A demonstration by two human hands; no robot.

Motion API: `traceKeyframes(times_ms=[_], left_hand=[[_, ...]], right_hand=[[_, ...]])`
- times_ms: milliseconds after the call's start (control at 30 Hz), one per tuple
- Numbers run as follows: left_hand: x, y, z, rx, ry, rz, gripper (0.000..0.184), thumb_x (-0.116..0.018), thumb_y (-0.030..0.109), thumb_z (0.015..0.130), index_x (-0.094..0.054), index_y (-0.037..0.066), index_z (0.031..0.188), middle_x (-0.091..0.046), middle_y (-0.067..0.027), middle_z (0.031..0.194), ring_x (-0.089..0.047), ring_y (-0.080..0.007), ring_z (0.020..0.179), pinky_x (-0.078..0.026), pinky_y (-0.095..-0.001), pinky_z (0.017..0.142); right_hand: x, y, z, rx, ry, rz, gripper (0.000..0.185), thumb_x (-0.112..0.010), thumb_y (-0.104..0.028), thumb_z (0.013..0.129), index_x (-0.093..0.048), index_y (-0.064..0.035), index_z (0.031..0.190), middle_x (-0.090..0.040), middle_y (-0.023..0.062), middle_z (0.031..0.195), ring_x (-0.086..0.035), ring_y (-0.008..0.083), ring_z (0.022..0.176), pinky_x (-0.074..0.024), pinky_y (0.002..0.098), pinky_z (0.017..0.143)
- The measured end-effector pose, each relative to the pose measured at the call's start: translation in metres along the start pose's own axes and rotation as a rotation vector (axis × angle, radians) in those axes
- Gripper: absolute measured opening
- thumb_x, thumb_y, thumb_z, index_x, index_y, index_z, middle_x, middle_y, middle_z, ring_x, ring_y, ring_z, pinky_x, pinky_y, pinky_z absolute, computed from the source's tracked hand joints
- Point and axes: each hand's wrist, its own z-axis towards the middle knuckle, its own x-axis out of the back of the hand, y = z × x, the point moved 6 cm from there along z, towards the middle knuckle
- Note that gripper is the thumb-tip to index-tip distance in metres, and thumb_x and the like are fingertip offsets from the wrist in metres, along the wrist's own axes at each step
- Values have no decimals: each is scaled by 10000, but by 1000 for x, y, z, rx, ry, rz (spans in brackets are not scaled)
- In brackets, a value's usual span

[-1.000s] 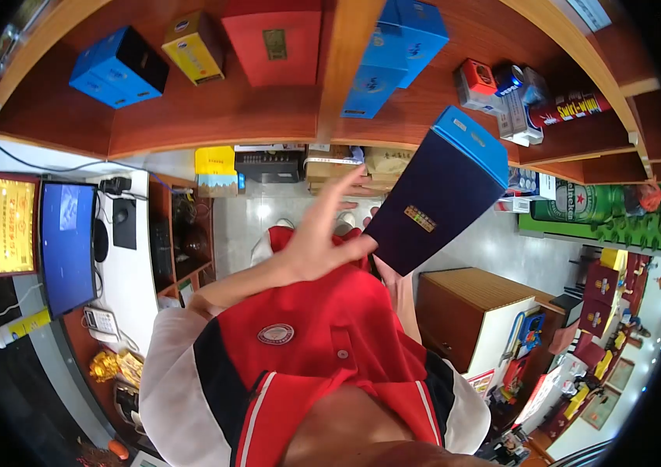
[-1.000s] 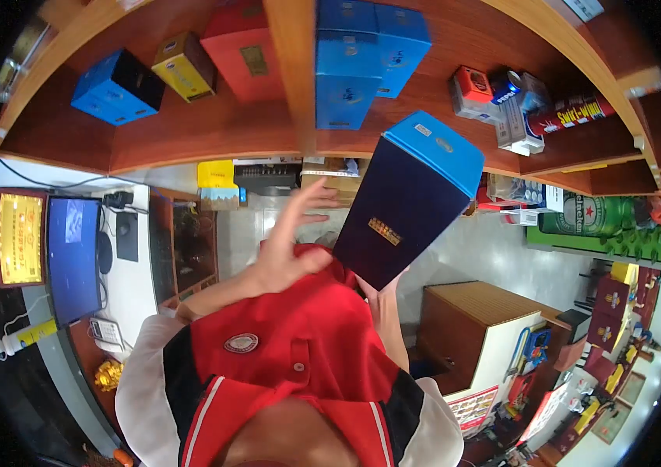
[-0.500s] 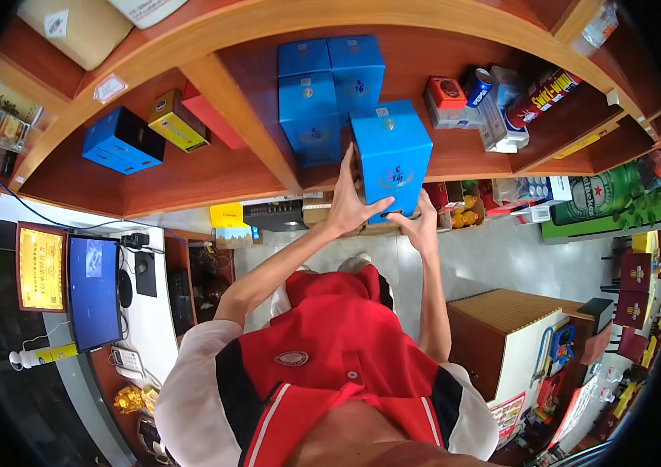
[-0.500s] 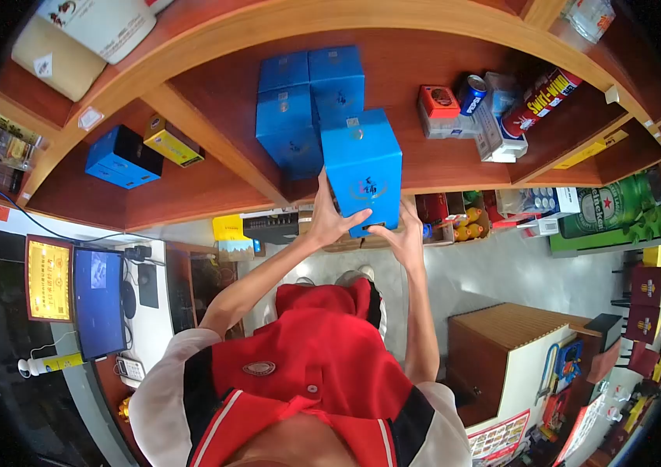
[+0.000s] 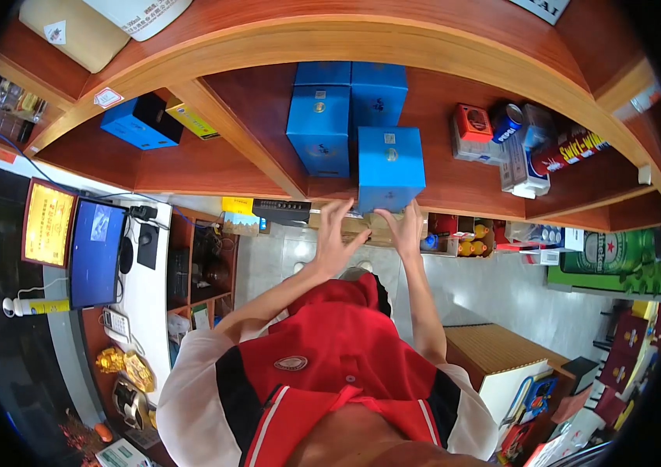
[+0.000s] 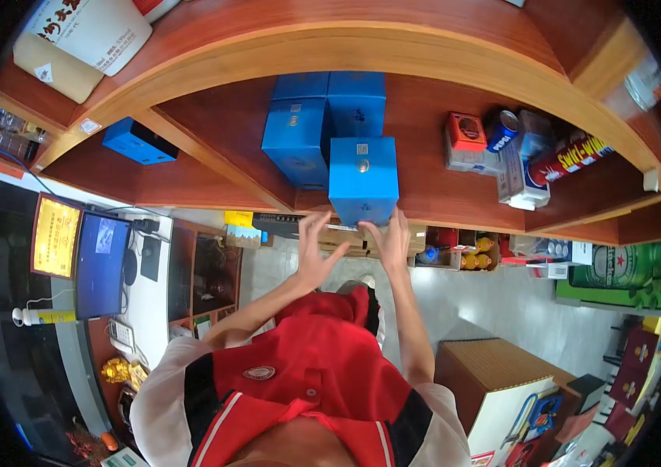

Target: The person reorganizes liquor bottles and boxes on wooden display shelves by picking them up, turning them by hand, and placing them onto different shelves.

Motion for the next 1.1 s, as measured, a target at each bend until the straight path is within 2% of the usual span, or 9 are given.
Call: traceKeyframes(times_ms=[233, 367, 533, 567, 633, 733, 800, 900, 1100], left_hand=[[87, -51, -52, 323, 246, 36, 194, -694, 36, 936, -666, 3, 1125, -616, -139, 1045, -600, -253, 844, -502, -354, 741], [163, -113, -53, 471, 436, 162, 112, -655, 73, 995, -656, -16, 1063, -625, -131, 959, -616, -219, 816, -509, -340, 737], [265, -164, 29, 264, 560, 437, 160, -689, 114, 959, -651, 6, 1071, -594, -164, 1006, -602, -339, 937, -494, -425, 824], [285, -190, 47, 270, 540, 446, 212, -717, 139, 937, -649, 12, 1092, -584, -172, 1064, -595, -365, 999, -497, -437, 866], [323, -233, 88, 201, 579, 577, 356, -771, 224, 894, -643, 30, 1162, -530, -229, 1202, -536, -404, 1146, -443, -480, 1006], [378, -284, 150, 155, 627, 795, 566, -815, 361, 841, -650, 58, 1290, -506, -283, 1297, -484, -452, 1227, -416, -517, 1057], [408, -327, 182, 125, 654, 894, 733, -836, 478, 803, -630, 68, 1375, -450, -357, 1396, -426, -489, 1326, -373, -541, 1117], [431, -365, 208, 154, 703, 930, 853, -811, 605, 787, -607, 78, 1426, -364, -388, 1510, -337, -524, 1416, -295, -578, 1179], [417, -371, 176, 170, 746, 750, 849, -834, 574, 779, -571, 104, 1436, -363, -397, 1493, -326, -542, 1409, -280, -607, 1175]], right_hand=[[-34, -10, 64, 26, 59, -41, 742, -907, -311, 768, -575, 68, 1312, -664, 278, 1059, -638, 470, 991, -517, 517, 835], [-36, -9, 67, 53, 115, -55, 638, -920, -278, 760, -616, 64, 1205, -675, 270, 1052, -647, 481, 972, -526, 512, 834], [-38, -14, 66, 56, 120, -13, 655, -918, -234, 793, -591, 90, 1259, -680, 269, 1108, -670, 400, 1094, -523, 462, 924], [-39, -12, 65, 55, 80, -113, 792, -909, -228, 804, -502, 97, 1401, -622, 288, 1293, -604, 403, 1247, -506, 465, 1004], [-38, -18, 51, 44, 140, -56, 824, -902, -221, 813, -469, 89, 1442, -575, 284, 1369, -569, 399, 1293, -484, 470, 1046], [-16, -53, 19, 54, 314, -104, 888, -883, -204, 840, -388, 70, 1524, -491, 261, 1487, -514, 375, 1363, -423, 468, 1144], [-7, -66, -11, 16, 348, -263, 877, -871, -154, 844, -373, 77, 1528, -500, 253, 1423, -517, 382, 1337, -415, 482, 1134], [-12, -63, -63, -4, 402, -79, 751, -834, -139, 880, -438, 64, 1485, -551, 238, 1368, -530, 384, 1312, -427, 476, 1110], [-39, -96, -136, -169, 363, -230, 452, -744, -113, 944, -565, 51, 1326, -625, 217, 1270, -600, 354, 1178, -446, 469, 1060]])
